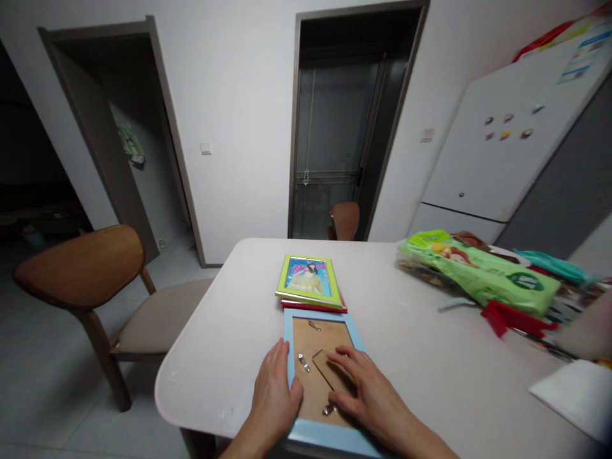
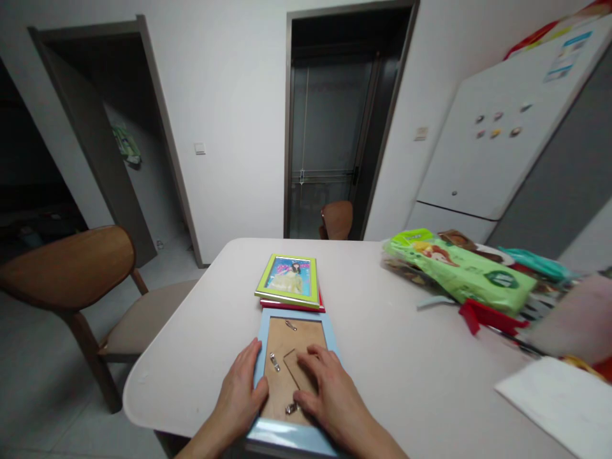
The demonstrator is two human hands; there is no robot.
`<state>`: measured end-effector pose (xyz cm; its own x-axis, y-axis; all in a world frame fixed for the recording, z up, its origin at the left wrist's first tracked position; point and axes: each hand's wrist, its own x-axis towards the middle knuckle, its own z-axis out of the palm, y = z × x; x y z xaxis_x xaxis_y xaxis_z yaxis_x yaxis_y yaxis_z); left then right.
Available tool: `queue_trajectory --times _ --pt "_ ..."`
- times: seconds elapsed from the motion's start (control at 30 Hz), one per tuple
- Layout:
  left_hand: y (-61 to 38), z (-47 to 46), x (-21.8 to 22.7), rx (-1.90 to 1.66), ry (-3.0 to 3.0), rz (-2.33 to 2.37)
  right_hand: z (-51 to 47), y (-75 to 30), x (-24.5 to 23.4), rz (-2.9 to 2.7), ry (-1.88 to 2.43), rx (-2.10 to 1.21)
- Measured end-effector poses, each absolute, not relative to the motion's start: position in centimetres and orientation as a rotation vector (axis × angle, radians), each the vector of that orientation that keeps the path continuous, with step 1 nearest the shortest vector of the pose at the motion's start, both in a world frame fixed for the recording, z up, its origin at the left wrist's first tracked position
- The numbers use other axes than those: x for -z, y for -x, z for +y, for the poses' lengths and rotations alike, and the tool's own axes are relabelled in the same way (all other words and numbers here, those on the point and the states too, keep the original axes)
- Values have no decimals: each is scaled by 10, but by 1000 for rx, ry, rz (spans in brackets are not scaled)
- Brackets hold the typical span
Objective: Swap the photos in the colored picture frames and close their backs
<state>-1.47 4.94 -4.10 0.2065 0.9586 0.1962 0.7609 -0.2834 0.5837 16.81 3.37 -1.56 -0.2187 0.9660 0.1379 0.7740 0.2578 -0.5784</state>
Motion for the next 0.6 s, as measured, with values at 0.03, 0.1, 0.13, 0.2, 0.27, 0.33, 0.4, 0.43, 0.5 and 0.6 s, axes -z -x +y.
queue_trajectory --times 0.03,0.1,0.13,0.2,0.27,0.33,0.4,0.43,0.5,0.6 --pt "15 49 41 -759 -2126 1608 36 -168 16 -2057 1606 -507" --pt "15 49 40 -762 -2116 1612 40 -167 16 -2067 1630 -464" --pt "15 50 39 -764 -2105 1610 42 -167 16 -2067 1633 -453" --pt "15 50 35 -766 -2056 1595 45 -169 13 -2048 1649 -427" --pt "13 50 30 -802 -1950 1566 44 -169 6 -2034 1669 -401" --pt "10 50 23 -937 -1742 1454 41 -165 -3 -2032 1669 -382" --pt "7 51 15 -1066 -1514 1283 36 -155 -14 -2041 1638 -380" --pt "7 52 11 -1098 -1425 1205 34 -149 -19 -2046 1606 -390" --pt "11 54 5 -1103 -1324 1116 33 -142 -27 -2042 1530 -412" --pt "35 60 0 -1112 -1250 1116 35 -153 -23 -1968 1500 -371"
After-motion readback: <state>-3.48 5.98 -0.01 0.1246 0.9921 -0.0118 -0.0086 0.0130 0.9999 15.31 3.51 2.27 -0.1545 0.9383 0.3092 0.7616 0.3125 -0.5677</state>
